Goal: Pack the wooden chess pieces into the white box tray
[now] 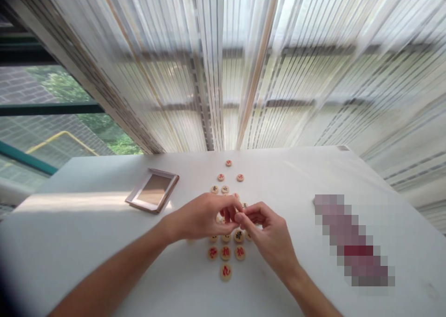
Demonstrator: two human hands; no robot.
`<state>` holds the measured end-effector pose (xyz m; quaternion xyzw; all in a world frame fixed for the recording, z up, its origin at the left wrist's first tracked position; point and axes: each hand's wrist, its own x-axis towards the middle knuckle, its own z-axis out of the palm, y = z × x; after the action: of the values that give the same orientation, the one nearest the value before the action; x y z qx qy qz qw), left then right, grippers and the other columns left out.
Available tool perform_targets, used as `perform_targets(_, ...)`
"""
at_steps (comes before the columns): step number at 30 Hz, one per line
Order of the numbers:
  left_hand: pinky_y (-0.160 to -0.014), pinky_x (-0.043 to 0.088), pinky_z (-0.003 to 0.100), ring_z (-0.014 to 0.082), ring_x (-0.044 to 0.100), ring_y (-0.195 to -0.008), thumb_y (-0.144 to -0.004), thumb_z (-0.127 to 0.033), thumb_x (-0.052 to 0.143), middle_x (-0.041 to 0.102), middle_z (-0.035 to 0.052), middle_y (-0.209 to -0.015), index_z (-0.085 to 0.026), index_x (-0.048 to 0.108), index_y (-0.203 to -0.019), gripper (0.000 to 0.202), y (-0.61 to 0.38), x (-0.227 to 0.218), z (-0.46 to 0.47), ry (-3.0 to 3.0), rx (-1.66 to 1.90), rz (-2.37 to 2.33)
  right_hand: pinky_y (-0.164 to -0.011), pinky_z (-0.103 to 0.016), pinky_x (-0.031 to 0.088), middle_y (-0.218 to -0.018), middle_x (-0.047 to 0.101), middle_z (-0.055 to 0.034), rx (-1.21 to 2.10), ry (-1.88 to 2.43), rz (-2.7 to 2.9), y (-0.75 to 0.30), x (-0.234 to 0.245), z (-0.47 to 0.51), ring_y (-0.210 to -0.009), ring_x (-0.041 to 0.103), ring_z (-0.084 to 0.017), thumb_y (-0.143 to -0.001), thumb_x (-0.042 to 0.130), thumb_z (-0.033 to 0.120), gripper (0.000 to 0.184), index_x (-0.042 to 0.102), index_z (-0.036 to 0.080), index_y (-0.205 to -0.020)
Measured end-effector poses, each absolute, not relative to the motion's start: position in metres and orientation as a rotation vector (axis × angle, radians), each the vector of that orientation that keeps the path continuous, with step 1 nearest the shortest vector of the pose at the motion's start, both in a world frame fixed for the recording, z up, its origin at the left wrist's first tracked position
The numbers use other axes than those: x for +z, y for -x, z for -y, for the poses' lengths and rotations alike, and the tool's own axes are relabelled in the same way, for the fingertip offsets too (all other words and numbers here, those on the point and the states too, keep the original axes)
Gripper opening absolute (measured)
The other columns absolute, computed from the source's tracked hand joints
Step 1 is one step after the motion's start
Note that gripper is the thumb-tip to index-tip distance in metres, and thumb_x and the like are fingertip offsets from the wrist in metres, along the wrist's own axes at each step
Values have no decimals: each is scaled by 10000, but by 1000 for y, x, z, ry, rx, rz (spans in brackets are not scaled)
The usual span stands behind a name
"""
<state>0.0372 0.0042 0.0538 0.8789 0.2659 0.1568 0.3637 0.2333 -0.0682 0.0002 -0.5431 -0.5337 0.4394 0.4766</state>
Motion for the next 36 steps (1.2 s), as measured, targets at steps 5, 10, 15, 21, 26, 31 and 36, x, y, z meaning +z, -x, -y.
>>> perform_targets(5,-717,518,225,140,691,-751,-848,-196,693,742,-1,-840,-197,669,-1052,205,-32,55,-11,-2248,406,-666,-614,-230,571,-820,757,-37,1069,1263,1316,-230,1,68,-684,717,-152,-939,693,416,206,677,211,-949)
perform_targets(10,-702,523,228,146,685,-758,-853,-252,699,730,14,-844,-189,670,-1082,238,-25,56,-19,-2166,370,-667,-679,-255,595,-874,766,-45,1129,1183,1314,-226,0,68,-760,735,-167,-984,632,398,196,620,222,-1071)
perform_targets(15,-713,529,241,153,681,-761,-854,-254,700,732,22,-852,-188,673,-1079,236,-23,57,-22,-2147,354,-696,-739,-293,614,-917,774,-56,1156,1196,1305,-226,0,68,-815,747,-187,-992,618,397,223,579,230,-1134)
perform_targets(21,-736,540,241,150,697,-785,-869,-239,715,748,31,-882,-182,666,-1132,273,-22,55,-25,-2112,352,-667,-827,-350,626,-1074,765,-70,1156,1157,1342,-227,-6,68,-921,751,-207,-977,648,360,280,549,263,-1220)
perform_targets(26,-768,554,242,152,720,-829,-902,-236,697,765,41,-926,-181,668,-1136,243,-20,55,-29,-2040,353,-624,-861,-329,628,-1115,757,-46,1009,1157,1462,-226,-7,68,-973,747,-197,-968,658,301,260,600,289,-1221)
perform_targets(31,-805,560,255,173,733,-910,-922,-254,685,776,62,-1013,-193,686,-1193,278,-17,55,-30,-1998,326,-595,-832,-284,631,-1058,762,-17,868,1168,1542,-228,-6,71,-924,748,-172,-965,657,258,195,660,289,-1157)
perform_targets(36,-828,566,275,188,732,-946,-950,-285,658,772,88,-1061,-183,685,-1230,299,-19,55,-29,-1935,355,-573,-785,-277,632,-995,763,-10,734,1182,1561,-228,-7,70,-874,747,-173,-956,666,241,186,666,281,-1137)
